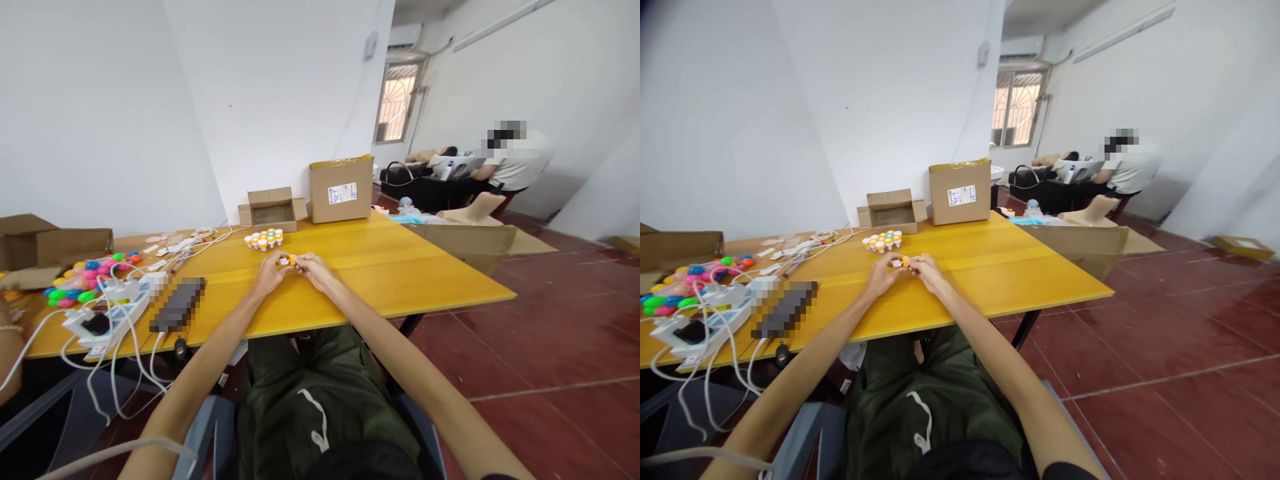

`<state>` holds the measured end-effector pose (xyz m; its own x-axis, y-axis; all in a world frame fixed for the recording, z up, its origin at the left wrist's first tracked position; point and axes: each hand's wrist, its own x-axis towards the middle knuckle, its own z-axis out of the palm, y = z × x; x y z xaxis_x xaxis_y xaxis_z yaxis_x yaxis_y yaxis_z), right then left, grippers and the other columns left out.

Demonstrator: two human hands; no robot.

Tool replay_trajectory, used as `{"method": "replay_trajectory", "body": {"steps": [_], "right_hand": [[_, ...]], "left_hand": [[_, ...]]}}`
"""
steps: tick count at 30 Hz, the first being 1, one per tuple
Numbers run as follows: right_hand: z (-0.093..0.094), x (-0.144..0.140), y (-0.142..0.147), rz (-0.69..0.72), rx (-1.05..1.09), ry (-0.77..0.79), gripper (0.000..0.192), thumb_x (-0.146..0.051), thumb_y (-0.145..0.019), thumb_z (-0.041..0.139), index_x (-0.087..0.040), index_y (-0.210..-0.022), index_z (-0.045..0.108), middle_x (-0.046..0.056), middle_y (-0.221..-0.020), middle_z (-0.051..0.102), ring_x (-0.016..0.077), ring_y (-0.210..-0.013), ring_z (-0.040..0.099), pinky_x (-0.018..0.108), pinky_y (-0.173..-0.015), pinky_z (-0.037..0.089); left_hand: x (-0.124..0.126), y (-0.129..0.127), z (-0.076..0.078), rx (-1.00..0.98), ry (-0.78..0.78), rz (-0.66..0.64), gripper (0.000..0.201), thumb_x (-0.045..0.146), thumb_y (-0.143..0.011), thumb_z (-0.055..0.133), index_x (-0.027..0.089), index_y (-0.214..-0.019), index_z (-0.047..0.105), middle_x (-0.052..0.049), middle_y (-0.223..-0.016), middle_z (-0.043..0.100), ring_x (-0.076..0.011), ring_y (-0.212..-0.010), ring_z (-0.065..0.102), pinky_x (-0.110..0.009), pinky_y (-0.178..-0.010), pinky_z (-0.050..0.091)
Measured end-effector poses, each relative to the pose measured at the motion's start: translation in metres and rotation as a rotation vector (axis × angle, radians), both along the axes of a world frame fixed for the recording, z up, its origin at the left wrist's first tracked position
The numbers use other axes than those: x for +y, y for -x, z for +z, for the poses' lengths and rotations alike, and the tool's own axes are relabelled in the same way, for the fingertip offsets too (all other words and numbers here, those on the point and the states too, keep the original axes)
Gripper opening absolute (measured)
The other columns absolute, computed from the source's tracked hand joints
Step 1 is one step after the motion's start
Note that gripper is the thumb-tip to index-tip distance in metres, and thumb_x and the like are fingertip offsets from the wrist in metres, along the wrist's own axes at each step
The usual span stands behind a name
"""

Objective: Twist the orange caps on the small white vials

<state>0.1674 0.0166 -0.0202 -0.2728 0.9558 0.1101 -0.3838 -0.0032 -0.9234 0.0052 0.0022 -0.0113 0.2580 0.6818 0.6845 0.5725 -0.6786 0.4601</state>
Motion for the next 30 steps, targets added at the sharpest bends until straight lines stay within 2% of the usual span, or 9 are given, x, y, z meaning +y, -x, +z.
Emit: {"method": "replay_trajectory", "body": {"steps": [6, 16, 23, 30], "right_hand": [[0.0003, -0.0001, -0.0004, 0.044, -0.009, -0.017, 0.031, -0.042, -0.054, 0.087, -0.02, -0.062, 0.065, -0.001, -0.061, 0.058, 0.0122, -0.063, 0.05, 0.028, -0.06, 0.037], [-0.0005, -0.0025, 0.0025, -0.05, 0.022, -0.007, 0.038, -0.049, -0.052, 0.088, -0.021, -0.058, 0.062, -0.002, -0.058, 0.056, 0.0113, -0.06, 0.047, 0.027, -0.059, 0.036], [-0.0016, -0.0025, 0.0039, -0.064, -0.007, -0.018, 0.037, -0.048, -0.05, 0.087, -0.021, -0.058, 0.063, -0.001, -0.059, 0.056, 0.0117, -0.062, 0.047, 0.027, -0.058, 0.035], [0.0015, -0.0044, 0.004, -0.039, -0.017, -0.019, 0.036, -0.047, -0.051, 0.087, -0.02, -0.056, 0.063, -0.002, -0.058, 0.056, 0.0107, -0.06, 0.046, 0.027, -0.058, 0.034]], "left_hand": [[0.0007, -0.0001, -0.0006, -0.016, 0.022, -0.002, 0.019, 0.02, -0.08, 0.069, 0.022, -0.099, 0.066, -0.003, -0.096, 0.073, -0.0191, -0.087, 0.067, -0.032, -0.077, 0.054], [0.0014, -0.0027, -0.0021, -0.036, 0.076, 0.04, 0.033, 0.031, -0.077, 0.075, 0.022, -0.106, 0.063, -0.004, -0.103, 0.072, -0.0206, -0.093, 0.067, -0.033, -0.079, 0.054], [0.0001, -0.003, -0.0014, -0.034, 0.104, 0.086, 0.019, 0.035, -0.083, 0.069, 0.022, -0.097, 0.066, -0.003, -0.094, 0.073, -0.019, -0.083, 0.066, -0.031, -0.073, 0.053], [-0.0013, -0.0039, 0.0014, -0.028, 0.083, 0.073, 0.015, 0.031, -0.083, 0.068, 0.021, -0.094, 0.067, -0.003, -0.092, 0.074, -0.0188, -0.083, 0.067, -0.031, -0.075, 0.054]]}}
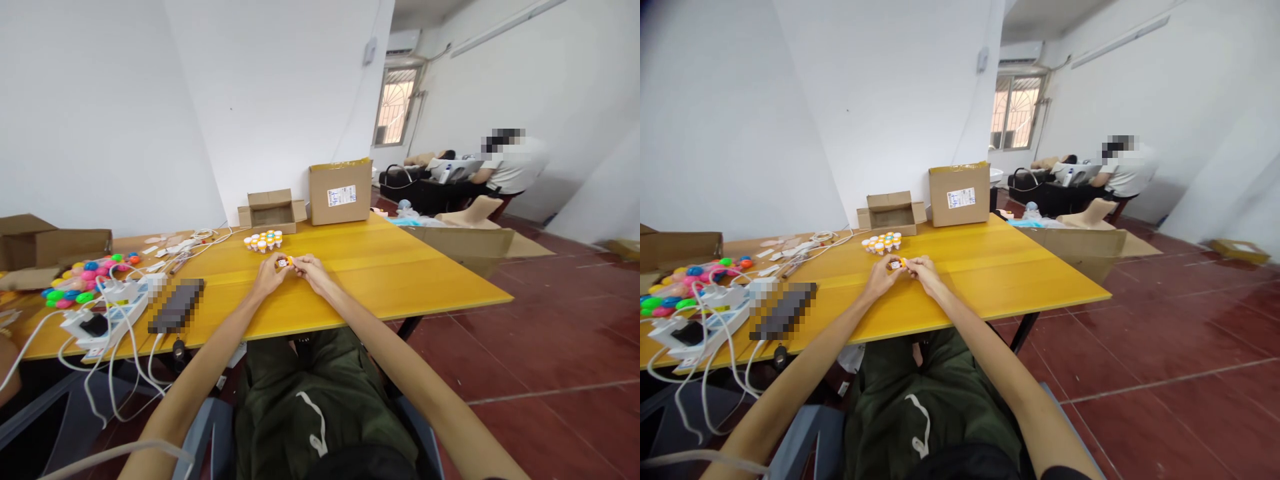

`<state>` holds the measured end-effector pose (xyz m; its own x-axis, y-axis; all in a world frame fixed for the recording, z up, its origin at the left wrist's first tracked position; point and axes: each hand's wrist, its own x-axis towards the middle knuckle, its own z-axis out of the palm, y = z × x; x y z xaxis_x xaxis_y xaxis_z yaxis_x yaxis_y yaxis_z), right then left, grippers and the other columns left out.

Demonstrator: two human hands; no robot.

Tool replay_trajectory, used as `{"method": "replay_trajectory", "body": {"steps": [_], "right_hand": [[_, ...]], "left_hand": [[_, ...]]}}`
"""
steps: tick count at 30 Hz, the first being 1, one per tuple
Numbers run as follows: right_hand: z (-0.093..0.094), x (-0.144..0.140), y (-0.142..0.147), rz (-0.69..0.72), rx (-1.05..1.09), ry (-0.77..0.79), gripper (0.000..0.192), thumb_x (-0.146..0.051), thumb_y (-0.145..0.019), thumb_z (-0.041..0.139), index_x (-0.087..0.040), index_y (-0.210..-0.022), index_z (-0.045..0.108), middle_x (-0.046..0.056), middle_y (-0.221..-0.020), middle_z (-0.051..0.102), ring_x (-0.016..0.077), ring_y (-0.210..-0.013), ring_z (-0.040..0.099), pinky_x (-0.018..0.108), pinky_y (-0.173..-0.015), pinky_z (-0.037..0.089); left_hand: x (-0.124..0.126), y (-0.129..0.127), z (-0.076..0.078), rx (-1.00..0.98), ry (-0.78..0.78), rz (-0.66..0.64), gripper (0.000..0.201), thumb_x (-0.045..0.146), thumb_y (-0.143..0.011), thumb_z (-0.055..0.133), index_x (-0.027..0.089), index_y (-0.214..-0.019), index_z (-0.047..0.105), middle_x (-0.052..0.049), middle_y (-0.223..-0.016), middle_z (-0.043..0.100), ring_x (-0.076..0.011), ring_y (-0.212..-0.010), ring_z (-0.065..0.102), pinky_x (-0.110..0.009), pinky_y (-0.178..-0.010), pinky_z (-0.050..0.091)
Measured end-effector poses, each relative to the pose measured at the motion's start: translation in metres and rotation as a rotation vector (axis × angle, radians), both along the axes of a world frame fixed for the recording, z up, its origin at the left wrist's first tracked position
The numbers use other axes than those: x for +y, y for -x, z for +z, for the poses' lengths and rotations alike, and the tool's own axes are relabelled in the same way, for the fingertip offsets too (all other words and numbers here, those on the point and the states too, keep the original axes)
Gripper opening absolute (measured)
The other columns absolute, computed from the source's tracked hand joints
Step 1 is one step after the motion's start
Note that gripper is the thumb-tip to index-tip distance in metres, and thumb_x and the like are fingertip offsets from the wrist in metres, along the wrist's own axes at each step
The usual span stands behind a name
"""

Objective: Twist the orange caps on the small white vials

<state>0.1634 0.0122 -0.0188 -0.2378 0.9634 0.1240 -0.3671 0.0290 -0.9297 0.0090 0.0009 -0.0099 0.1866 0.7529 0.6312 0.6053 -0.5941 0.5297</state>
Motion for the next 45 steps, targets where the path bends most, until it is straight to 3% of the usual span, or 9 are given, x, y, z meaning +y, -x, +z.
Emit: {"method": "replay_trajectory", "body": {"steps": [15, 45], "right_hand": [[-0.0005, 0.0024, -0.0008, -0.009, 0.018, 0.047, 0.028, -0.037, -0.051, 0.086, -0.02, -0.06, 0.066, -0.002, -0.057, 0.056, 0.0116, -0.062, 0.049, 0.027, -0.059, 0.036], [0.0013, 0.002, -0.0018, 0.003, 0.017, 0.041, 0.027, -0.035, -0.052, 0.087, -0.021, -0.06, 0.065, -0.001, -0.059, 0.057, 0.012, -0.062, 0.05, 0.027, -0.058, 0.037]], "left_hand": [[-0.0004, 0.0004, 0.0002, -0.017, 0.012, -0.029, 0.017, 0.027, -0.082, 0.068, 0.022, -0.098, 0.068, -0.004, -0.095, 0.074, -0.0204, -0.088, 0.068, -0.034, -0.079, 0.056], [-0.0024, 0.0018, 0.0013, 0.017, -0.013, -0.071, 0.021, 0.023, -0.083, 0.066, 0.023, -0.104, 0.068, -0.004, -0.1, 0.075, -0.0208, -0.091, 0.069, -0.036, -0.086, 0.056]]}}
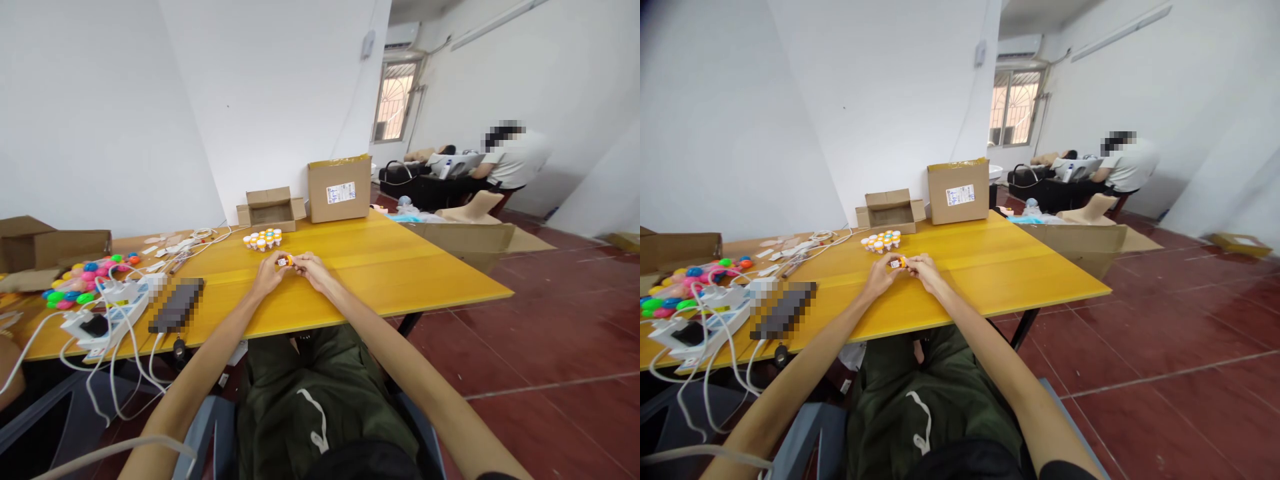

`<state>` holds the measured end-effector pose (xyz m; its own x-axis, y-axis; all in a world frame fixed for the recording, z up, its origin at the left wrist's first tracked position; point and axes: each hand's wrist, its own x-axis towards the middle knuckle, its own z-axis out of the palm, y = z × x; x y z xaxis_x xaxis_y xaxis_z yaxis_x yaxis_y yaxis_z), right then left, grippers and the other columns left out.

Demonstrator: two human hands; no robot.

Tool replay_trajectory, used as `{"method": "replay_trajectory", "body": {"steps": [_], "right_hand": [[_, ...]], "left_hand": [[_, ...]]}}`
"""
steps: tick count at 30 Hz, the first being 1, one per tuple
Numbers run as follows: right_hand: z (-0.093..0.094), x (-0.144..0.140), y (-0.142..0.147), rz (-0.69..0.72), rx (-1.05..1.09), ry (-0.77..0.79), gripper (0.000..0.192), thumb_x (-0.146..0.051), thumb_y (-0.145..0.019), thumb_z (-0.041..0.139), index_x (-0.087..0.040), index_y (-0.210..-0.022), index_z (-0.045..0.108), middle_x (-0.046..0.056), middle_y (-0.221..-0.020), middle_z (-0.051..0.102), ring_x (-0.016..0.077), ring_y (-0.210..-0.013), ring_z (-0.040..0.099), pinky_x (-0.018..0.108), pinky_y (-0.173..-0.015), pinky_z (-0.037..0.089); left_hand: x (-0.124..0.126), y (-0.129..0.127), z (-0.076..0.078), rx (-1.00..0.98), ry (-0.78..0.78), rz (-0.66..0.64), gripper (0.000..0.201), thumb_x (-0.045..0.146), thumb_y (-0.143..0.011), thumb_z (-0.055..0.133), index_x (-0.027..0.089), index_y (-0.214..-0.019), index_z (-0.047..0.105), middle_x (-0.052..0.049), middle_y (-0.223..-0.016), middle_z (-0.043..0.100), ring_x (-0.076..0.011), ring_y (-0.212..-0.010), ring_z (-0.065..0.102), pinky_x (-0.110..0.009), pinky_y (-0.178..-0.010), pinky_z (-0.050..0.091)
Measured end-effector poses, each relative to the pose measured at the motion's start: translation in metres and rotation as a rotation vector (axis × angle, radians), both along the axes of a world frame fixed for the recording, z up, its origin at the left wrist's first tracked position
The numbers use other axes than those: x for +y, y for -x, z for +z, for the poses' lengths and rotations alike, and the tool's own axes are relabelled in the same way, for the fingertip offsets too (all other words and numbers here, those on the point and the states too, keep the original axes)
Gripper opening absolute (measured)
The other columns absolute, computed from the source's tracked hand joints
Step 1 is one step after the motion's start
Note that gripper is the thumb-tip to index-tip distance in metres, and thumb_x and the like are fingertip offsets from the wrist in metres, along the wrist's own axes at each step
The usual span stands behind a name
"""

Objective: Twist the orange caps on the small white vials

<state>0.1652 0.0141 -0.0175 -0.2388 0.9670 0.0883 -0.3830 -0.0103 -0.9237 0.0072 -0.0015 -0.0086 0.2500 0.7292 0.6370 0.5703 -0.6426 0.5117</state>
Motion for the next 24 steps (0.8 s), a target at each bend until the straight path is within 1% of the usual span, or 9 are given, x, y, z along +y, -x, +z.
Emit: {"method": "replay_trajectory", "body": {"steps": [9, 15, 18, 21, 24], "right_hand": [[0.0032, -0.0013, -0.0003, 0.009, 0.012, 0.042, 0.025, -0.031, -0.051, 0.087, -0.02, -0.058, 0.066, -0.002, -0.056, 0.057, 0.0115, -0.061, 0.05, 0.026, -0.058, 0.037], [0.0001, 0.002, 0.0003, 0.014, 0.031, 0.037, 0.025, -0.031, -0.052, 0.086, -0.019, -0.059, 0.066, -0.001, -0.057, 0.058, 0.0115, -0.062, 0.05, 0.026, -0.058, 0.037], [-0.0016, 0.0025, 0.0006, -0.001, 0.04, 0.022, 0.027, -0.033, -0.052, 0.086, -0.019, -0.058, 0.065, -0.001, -0.058, 0.058, 0.0118, -0.062, 0.051, 0.026, -0.058, 0.037], [-0.0023, 0.0016, 0.0008, -0.017, 0.036, -0.012, 0.028, -0.036, -0.053, 0.086, -0.02, -0.056, 0.063, -0.001, -0.058, 0.06, 0.0112, -0.06, 0.05, 0.027, -0.059, 0.037], [-0.0019, 0.0006, 0.0011, -0.016, 0.013, -0.049, 0.028, -0.038, -0.053, 0.085, -0.019, -0.057, 0.065, 0.0, -0.061, 0.062, 0.0106, -0.06, 0.048, 0.027, -0.059, 0.036]], "left_hand": [[0.0006, 0.0015, -0.0003, 0.021, -0.018, -0.004, 0.024, 0.022, -0.083, 0.066, 0.023, -0.107, 0.069, -0.004, -0.103, 0.075, -0.0212, -0.095, 0.07, -0.036, -0.087, 0.056], [0.0012, 0.0008, -0.001, 0.018, -0.011, -0.006, 0.025, 0.022, -0.083, 0.065, 0.023, -0.109, 0.068, -0.004, -0.105, 0.075, -0.0213, -0.097, 0.069, -0.037, -0.089, 0.056], [0.0005, -0.0009, -0.0002, 0.004, 0.011, 0.0, 0.027, 0.025, -0.082, 0.068, 0.022, -0.109, 0.066, -0.005, -0.106, 0.074, -0.0216, -0.098, 0.069, -0.037, -0.088, 0.056], [0.0, -0.0026, 0.0007, -0.016, 0.04, 0.046, 0.03, 0.031, -0.079, 0.072, 0.022, -0.107, 0.066, -0.005, -0.104, 0.074, -0.0216, -0.095, 0.069, -0.035, -0.085, 0.056], [0.0006, -0.0032, 0.0011, -0.024, 0.075, 0.104, 0.022, 0.035, -0.081, 0.07, 0.021, -0.097, 0.067, -0.004, -0.096, 0.075, -0.0205, -0.086, 0.069, -0.033, -0.079, 0.055]]}}
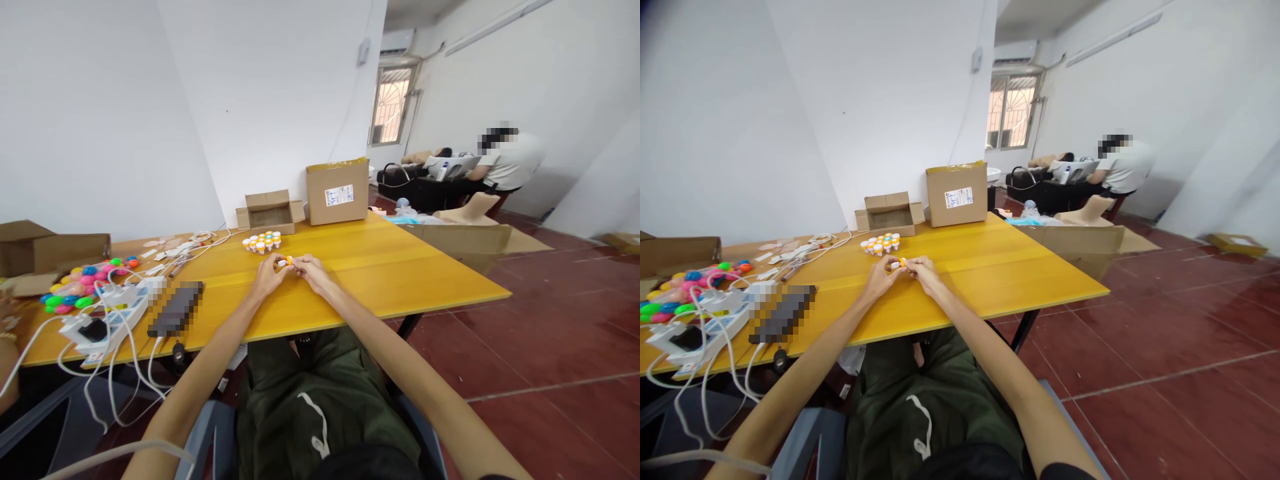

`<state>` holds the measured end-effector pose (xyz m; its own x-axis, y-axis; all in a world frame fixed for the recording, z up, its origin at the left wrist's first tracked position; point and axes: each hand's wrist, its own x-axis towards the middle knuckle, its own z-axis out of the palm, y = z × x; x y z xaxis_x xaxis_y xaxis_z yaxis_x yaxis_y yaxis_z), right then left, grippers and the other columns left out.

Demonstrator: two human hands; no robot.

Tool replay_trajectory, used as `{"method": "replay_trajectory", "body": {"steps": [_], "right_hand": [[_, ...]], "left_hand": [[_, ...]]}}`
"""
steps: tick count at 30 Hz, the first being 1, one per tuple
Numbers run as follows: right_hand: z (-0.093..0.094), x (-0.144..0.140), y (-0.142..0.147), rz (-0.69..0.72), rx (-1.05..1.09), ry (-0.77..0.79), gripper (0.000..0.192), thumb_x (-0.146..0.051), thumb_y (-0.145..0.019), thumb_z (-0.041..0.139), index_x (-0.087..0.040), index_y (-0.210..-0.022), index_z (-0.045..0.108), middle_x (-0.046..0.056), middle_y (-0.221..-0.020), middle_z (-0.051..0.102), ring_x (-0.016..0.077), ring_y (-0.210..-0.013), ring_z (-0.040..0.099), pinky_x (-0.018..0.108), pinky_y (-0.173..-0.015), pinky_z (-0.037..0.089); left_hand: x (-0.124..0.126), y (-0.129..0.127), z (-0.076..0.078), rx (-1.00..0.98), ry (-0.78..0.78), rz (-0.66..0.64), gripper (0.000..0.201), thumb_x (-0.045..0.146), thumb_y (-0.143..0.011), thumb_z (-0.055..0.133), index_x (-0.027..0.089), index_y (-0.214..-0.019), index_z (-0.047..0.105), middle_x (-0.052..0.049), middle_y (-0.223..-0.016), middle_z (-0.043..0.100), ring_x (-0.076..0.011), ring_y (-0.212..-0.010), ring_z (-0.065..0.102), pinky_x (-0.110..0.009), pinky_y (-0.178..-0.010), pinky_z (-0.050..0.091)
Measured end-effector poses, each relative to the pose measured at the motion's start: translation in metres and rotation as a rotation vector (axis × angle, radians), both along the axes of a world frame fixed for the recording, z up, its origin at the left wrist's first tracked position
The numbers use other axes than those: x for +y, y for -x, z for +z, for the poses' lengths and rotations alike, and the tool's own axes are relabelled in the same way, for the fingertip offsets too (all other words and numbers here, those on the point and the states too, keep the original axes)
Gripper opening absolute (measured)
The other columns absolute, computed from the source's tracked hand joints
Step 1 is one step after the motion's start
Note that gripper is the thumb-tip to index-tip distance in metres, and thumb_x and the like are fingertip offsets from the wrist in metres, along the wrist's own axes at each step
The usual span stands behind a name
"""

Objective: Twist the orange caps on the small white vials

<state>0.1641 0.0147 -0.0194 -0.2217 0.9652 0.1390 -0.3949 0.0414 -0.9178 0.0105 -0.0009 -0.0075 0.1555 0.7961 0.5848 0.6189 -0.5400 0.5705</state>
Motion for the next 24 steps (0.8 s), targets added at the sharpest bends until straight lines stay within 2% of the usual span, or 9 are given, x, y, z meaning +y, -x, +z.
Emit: {"method": "replay_trajectory", "body": {"steps": [4, 24], "right_hand": [[0.0009, -0.0001, 0.0007, 0.003, -0.018, -0.01, 0.027, -0.039, -0.053, 0.085, -0.019, -0.058, 0.067, 0.0, -0.059, 0.061, 0.0106, -0.059, 0.048, 0.027, -0.058, 0.035], [-0.0014, 0.0034, -0.0019, 0.01, -0.007, 0.052, 0.021, -0.029, -0.056, 0.083, -0.02, -0.062, 0.065, 0.0, -0.062, 0.06, 0.0127, -0.064, 0.052, 0.027, -0.06, 0.039]], "left_hand": [[0.0011, 0.0011, -0.0002, 0.01, 0.018, 0.009, 0.018, 0.034, -0.082, 0.068, 0.02, -0.093, 0.069, -0.005, -0.092, 0.075, -0.02, -0.082, 0.068, -0.032, -0.074, 0.054], [0.0055, 0.0067, -0.0061, 0.066, -0.139, -0.081, 0.017, 0.027, -0.083, 0.066, 0.022, -0.1, 0.067, -0.004, -0.095, 0.075, -0.0194, -0.085, 0.069, -0.031, -0.077, 0.055]]}}
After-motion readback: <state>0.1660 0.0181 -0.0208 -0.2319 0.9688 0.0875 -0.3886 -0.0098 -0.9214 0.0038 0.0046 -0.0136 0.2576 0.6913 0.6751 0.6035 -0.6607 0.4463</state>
